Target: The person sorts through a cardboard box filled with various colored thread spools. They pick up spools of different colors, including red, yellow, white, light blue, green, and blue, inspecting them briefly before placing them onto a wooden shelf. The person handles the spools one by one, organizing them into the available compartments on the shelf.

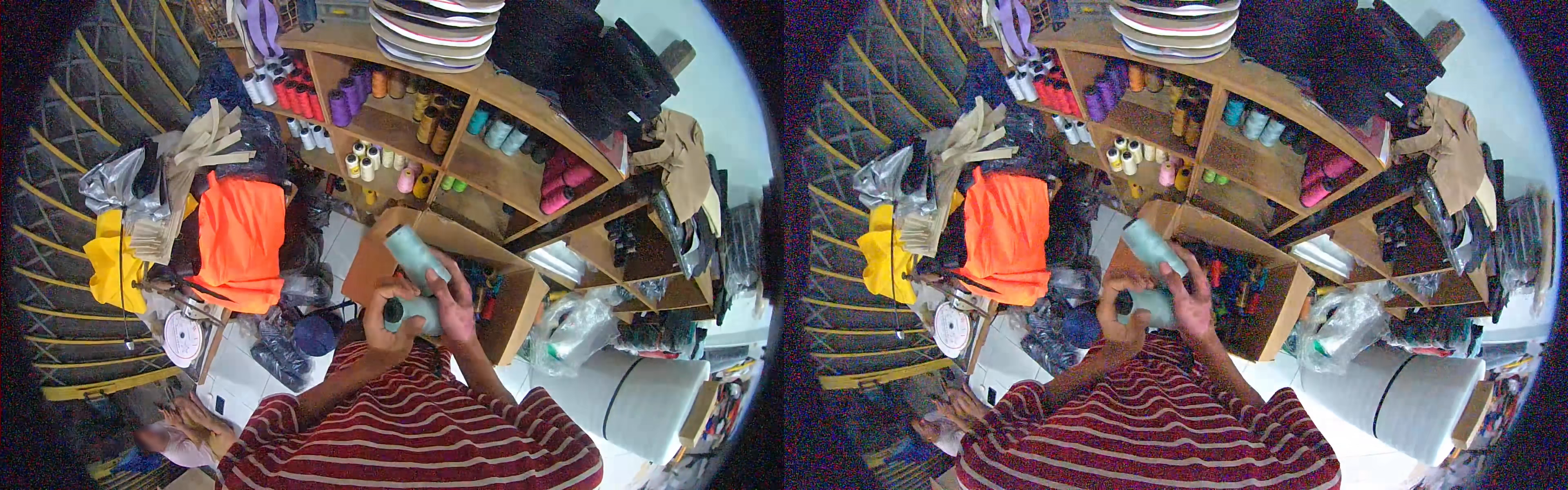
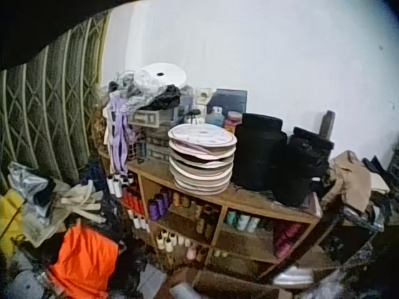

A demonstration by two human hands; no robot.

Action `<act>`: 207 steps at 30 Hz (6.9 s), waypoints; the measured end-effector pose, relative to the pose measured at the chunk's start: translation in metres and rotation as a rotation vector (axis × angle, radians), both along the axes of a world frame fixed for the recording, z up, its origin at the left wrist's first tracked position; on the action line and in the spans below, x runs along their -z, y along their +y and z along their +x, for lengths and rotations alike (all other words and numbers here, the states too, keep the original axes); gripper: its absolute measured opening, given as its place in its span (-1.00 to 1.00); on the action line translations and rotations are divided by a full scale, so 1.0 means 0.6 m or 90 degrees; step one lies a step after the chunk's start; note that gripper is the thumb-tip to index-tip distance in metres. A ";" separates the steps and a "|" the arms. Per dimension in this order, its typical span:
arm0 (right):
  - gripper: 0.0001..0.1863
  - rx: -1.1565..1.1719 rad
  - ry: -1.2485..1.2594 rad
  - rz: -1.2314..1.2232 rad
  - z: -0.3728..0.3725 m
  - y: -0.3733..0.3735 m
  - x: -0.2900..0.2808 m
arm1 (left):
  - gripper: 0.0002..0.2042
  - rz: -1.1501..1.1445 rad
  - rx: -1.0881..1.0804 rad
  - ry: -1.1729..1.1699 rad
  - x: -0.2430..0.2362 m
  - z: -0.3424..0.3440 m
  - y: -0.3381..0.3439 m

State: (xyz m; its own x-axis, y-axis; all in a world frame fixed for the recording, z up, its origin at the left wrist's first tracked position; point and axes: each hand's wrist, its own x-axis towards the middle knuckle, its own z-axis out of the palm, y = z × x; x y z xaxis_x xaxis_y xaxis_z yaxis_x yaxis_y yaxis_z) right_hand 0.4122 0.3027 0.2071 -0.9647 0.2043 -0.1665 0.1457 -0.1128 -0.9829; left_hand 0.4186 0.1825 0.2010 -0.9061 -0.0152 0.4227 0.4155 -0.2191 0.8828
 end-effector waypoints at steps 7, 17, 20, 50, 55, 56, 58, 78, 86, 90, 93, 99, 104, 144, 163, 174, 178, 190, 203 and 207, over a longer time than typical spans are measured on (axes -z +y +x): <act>-0.61 -0.042 0.032 0.104 0.000 0.027 -0.036 | -0.75 -0.205 -0.077 0.073 -0.080 -0.070 -0.066; -0.57 -0.127 0.086 0.213 0.000 0.040 -0.041 | -0.88 -0.385 0.203 -0.004 -0.094 -0.158 -0.128; -0.53 -0.155 0.083 0.178 0.002 0.040 -0.046 | -0.91 -0.482 0.119 0.052 -0.074 -0.182 -0.134; -0.30 -0.056 -0.077 -0.002 -0.002 0.024 0.055 | -0.81 -0.397 0.235 0.161 -0.105 -0.140 -0.073; -0.22 0.012 -0.054 0.054 0.015 0.010 0.056 | -0.87 -0.352 0.112 -0.003 -0.091 -0.137 -0.056; -0.21 0.018 -0.050 0.074 0.018 0.008 0.055 | -0.88 -0.337 0.080 -0.060 -0.091 -0.137 -0.055; -0.20 0.007 -0.089 0.126 0.017 0.006 0.038 | -0.87 -0.223 0.081 -0.144 -0.084 -0.140 -0.056; -0.44 -0.089 0.068 0.142 0.000 0.004 -0.019 | -0.92 -0.479 0.139 0.141 -0.103 -0.136 -0.082; -0.50 -0.096 0.129 0.273 0.003 0.008 -0.014 | -0.82 -0.366 -0.013 -0.051 -0.081 -0.212 -0.134; -0.52 -0.115 0.083 0.186 0.003 0.012 -0.018 | -0.73 -0.181 -0.065 -0.119 -0.078 -0.229 -0.153; -0.51 -0.097 0.066 0.155 0.006 0.010 -0.016 | -0.71 -0.116 -0.102 -0.157 -0.060 -0.236 -0.171; -0.57 -0.088 0.104 0.187 0.009 0.011 -0.043 | -0.67 -0.173 -0.205 -0.205 0.022 -0.249 -0.216; -0.63 -0.110 0.066 0.029 0.002 0.032 -0.053 | -0.67 -0.579 -0.326 -0.152 0.110 -0.247 -0.230; -0.52 -0.222 0.014 0.273 0.006 0.055 -0.055 | -0.78 -0.447 0.260 -0.033 -0.108 -0.175 -0.113; -0.52 -0.216 0.074 0.328 -0.009 0.037 -0.061 | -0.73 -0.495 0.193 -0.142 -0.127 -0.116 -0.125; -0.50 -0.219 0.179 0.124 -0.014 0.060 -0.044 | -0.86 -0.227 0.262 -0.196 0.023 -0.119 -0.121; -0.49 -0.285 0.194 0.227 -0.008 0.060 -0.057 | -0.82 -0.372 0.225 -0.154 -0.063 -0.152 -0.130; -0.44 -0.057 0.195 0.327 0.003 0.034 -0.032 | -0.90 -0.435 -0.169 0.184 -0.073 -0.072 -0.086; -0.36 -0.075 0.318 0.361 0.010 0.043 -0.039 | -0.83 -0.360 0.211 -0.135 -0.008 -0.125 -0.151; -0.35 -0.104 0.323 0.373 0.011 0.045 -0.041 | -0.71 -0.230 0.195 -0.097 -0.082 -0.165 -0.148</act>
